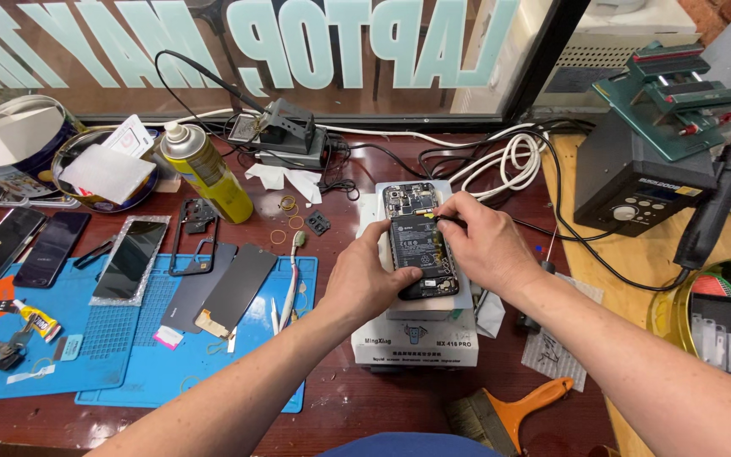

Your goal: The person cleans a disassembled smartphone frame using a spray can and a toothbrush, then wipes a separate screen assembly with a cloth. The person handles the frame, spray can, toothbrush, screen, and cloth on a cluttered workbench.

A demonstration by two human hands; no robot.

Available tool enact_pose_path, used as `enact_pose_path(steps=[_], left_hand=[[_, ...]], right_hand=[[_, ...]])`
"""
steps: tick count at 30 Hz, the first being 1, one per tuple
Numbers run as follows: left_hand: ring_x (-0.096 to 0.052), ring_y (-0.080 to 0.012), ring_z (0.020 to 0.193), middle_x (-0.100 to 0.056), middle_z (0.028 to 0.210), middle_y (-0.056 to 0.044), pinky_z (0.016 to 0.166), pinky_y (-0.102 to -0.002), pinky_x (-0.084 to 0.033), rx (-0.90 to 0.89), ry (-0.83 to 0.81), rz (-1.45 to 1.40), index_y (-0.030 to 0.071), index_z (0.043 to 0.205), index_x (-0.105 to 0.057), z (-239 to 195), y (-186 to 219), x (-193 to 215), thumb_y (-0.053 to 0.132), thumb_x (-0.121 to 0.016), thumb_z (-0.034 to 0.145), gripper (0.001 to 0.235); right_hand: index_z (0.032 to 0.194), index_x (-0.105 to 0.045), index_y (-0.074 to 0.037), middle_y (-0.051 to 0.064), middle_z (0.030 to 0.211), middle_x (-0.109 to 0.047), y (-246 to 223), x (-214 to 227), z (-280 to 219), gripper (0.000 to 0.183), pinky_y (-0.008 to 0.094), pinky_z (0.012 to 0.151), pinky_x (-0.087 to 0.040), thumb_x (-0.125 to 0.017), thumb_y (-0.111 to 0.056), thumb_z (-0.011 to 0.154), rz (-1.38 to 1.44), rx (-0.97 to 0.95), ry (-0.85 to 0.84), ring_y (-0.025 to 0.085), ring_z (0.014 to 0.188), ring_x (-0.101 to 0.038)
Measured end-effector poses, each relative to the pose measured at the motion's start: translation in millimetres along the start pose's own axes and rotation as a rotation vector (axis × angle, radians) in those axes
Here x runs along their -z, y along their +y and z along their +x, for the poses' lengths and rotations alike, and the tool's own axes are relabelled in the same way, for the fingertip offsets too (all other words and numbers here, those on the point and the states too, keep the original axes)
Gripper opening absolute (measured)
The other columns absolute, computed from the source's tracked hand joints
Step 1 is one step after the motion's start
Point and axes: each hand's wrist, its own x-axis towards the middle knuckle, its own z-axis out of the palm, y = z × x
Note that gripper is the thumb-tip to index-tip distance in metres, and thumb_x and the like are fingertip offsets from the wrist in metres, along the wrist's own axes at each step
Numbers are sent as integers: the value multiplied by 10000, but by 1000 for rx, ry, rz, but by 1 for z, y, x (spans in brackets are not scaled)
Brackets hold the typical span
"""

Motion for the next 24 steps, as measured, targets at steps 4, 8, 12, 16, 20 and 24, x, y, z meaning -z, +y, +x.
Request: enact_pose_path(steps=[4, 8, 12, 16, 20, 24], left_hand=[[-686, -350, 1118, -655, 1257, -215, 937, -437, -556, 81, -42, -14, 177, 1483, -455, 7, -1, 1, 324, -881, 709, 896], [-718, -325, 1107, -654, 1293, -195, 947, -422, -573, 132, -77, -29, 202, 1509, -456, 12, -3, 2, 320, -840, 744, 864], [-685, -324, 1137, -654, 1285, -190, 962, -424, -554, 118, -68, -12, 203, 1493, -476, 15, -7, -1, 308, -844, 745, 840], [-708, -344, 1093, -703, 1234, -198, 942, -437, -555, 78, -21, -84, 148, 1475, -530, 14, -9, 3, 256, -706, 873, 636], [-746, -338, 1045, -765, 1139, -215, 960, -432, -562, 83, 51, -33, 94, 1360, -656, 7, 0, 15, 235, -676, 889, 492], [-687, -360, 1096, -698, 1173, -199, 943, -467, -550, 17, 9, 170, 46, 1246, -665, -9, 25, 20, 404, -775, 833, 558]], right_hand=[[1077, -623, -59, 176, 971, -754, -6, 2, 2, 213, 446, 806, -562, -652, -205, 925, -31, 20, 38, 368, 945, -733], [1071, -640, -60, 173, 991, -759, -6, 2, 6, 210, 457, 828, -554, -654, -211, 925, -82, -61, -1, 374, 969, -724], [1038, -660, -49, 164, 979, -764, -2, -3, 9, 209, 424, 823, -567, -666, -205, 900, -11, -60, 20, 338, 940, -743], [1018, -701, -55, 142, 954, -759, 6, -4, 19, 202, 398, 793, -557, -708, -206, 883, -9, -172, 84, 289, 888, -737], [1024, -702, -25, 92, 888, -751, 18, 4, 35, 165, 356, 688, -545, -694, -143, 908, 309, -432, 62, 188, 800, -696], [1012, -704, -23, 43, 890, -728, 31, 2, 35, 157, 297, 653, -549, -690, -147, 918, 445, -495, 19, 108, 773, -678]])
